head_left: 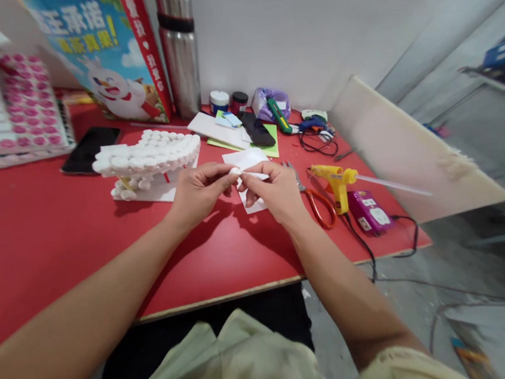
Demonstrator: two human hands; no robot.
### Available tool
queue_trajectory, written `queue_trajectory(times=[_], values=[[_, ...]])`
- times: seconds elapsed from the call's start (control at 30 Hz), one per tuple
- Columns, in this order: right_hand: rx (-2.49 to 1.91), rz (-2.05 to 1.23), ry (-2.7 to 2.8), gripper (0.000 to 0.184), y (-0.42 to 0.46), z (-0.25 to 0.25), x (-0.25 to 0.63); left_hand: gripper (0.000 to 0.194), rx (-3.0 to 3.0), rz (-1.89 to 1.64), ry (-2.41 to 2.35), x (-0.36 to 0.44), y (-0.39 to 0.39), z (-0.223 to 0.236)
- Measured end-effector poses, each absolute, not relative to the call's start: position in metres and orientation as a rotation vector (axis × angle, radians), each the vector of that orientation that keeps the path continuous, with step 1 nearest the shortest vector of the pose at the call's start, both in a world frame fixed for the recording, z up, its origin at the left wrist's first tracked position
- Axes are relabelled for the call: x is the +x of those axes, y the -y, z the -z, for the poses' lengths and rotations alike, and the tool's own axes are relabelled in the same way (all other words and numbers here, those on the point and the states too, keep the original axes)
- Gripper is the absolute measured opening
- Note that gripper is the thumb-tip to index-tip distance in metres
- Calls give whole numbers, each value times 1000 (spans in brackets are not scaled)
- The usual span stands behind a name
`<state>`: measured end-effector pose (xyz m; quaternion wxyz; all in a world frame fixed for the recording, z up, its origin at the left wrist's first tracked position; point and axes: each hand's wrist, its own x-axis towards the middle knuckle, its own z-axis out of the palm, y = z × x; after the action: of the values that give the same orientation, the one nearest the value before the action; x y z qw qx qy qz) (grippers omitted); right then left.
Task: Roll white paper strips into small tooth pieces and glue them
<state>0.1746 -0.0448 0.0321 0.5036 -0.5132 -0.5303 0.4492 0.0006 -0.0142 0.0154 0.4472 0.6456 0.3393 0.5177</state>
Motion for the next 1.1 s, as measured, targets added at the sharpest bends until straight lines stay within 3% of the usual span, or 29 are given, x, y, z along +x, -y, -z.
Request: queue_trajectory(times=[0.17,0.4,0.7,0.9,1.1], values=[[-1287,-724,1475,19,56,-33,166,19,1423,-1383,-869,9,19,-14],[-1229,-657,1553,24,56,-27,168,25,1370,-1439,-879,14,26,-16],[-1113,-980,1581,24,47,-38,191,24,1337,-1145,-778,-2,19,-21],[-1147,-987,1565,25,47,-35,188,28,1354,-1066,-763,-5,14,-19],[-1226,-1192,1355,44,45,-39,182,25,1503,-1119,-811,-2,14,-20]])
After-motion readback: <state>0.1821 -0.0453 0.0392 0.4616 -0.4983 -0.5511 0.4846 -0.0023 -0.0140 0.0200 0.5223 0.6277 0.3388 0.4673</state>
